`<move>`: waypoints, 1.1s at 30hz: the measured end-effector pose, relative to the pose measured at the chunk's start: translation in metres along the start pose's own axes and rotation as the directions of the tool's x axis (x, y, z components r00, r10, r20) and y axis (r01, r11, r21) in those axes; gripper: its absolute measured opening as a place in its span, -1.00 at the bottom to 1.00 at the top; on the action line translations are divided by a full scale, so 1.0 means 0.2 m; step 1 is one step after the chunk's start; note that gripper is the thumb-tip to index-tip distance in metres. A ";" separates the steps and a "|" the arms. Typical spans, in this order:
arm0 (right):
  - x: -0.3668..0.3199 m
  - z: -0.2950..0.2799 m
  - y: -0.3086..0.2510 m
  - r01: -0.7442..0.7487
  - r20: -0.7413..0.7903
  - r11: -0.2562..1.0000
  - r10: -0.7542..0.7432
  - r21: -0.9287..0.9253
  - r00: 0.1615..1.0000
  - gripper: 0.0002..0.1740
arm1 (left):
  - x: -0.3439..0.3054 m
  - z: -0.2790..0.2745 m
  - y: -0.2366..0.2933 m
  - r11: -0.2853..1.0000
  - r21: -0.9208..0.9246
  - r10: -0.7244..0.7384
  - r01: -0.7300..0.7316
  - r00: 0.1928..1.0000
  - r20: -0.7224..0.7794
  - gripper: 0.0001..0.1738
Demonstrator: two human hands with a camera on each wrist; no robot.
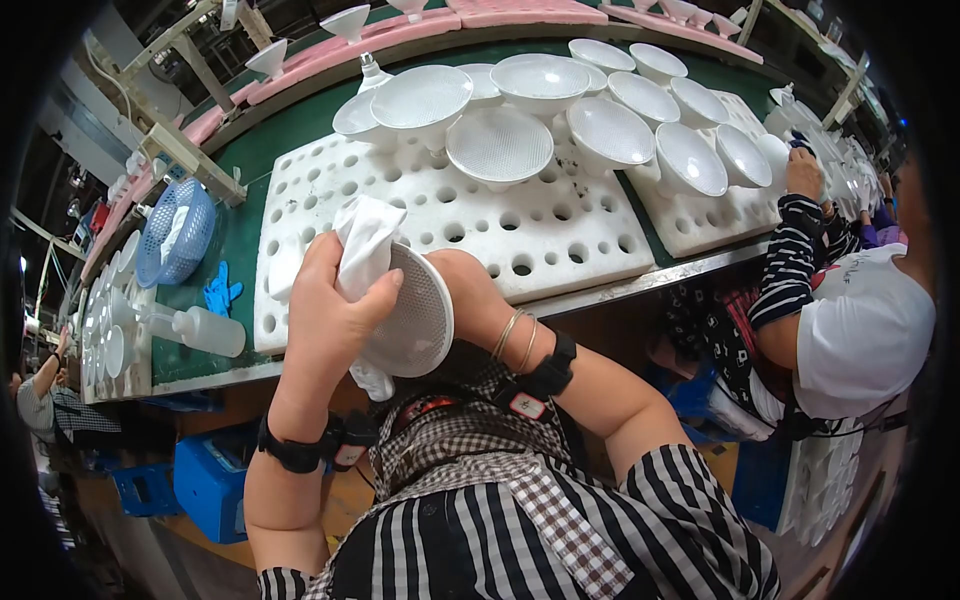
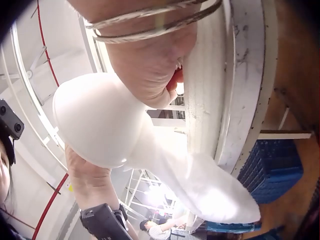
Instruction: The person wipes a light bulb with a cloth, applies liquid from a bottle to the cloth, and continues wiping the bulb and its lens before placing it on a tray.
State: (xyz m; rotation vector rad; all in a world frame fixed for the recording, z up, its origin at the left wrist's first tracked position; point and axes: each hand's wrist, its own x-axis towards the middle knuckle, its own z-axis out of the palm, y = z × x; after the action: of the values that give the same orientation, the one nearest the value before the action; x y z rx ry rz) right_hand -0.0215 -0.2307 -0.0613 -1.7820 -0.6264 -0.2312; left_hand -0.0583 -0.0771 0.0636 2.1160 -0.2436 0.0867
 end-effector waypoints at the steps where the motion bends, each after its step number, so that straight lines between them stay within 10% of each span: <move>1: 0.00 0.00 0.00 -0.017 -0.008 0.999 0.018 0.048 1.000 -0.78 | -0.01 0.00 -0.01 1.000 0.000 0.002 -0.002 1.000 -0.001 -0.43; 3: 0.00 0.00 0.01 -0.021 0.010 1.000 0.020 0.020 1.000 -0.78 | -0.03 0.02 -0.04 0.970 0.161 0.188 -0.183 0.982 -0.019 -0.44; 16: 0.01 -0.01 0.01 0.013 0.050 0.998 -0.010 -0.067 0.999 -0.77 | -0.03 0.04 -0.04 0.950 0.240 0.218 -0.198 0.974 -0.062 -0.48; 31: -0.01 0.01 0.03 0.044 -0.003 0.996 -0.045 -0.073 0.999 -0.76 | -0.02 0.01 -0.08 0.985 0.057 0.166 -0.161 0.982 -0.090 -0.59; 33: -0.01 0.00 0.00 0.085 -0.031 0.990 -0.089 -0.114 0.996 -0.75 | -0.02 0.01 -0.15 0.973 -0.223 0.033 -0.056 0.994 -0.105 -0.69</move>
State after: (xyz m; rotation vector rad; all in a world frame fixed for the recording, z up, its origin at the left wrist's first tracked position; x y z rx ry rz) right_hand -0.0225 -0.2312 -0.0631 -1.8558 -0.6776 -0.3641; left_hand -0.0552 -0.0633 0.0376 1.8750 -0.2296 0.1830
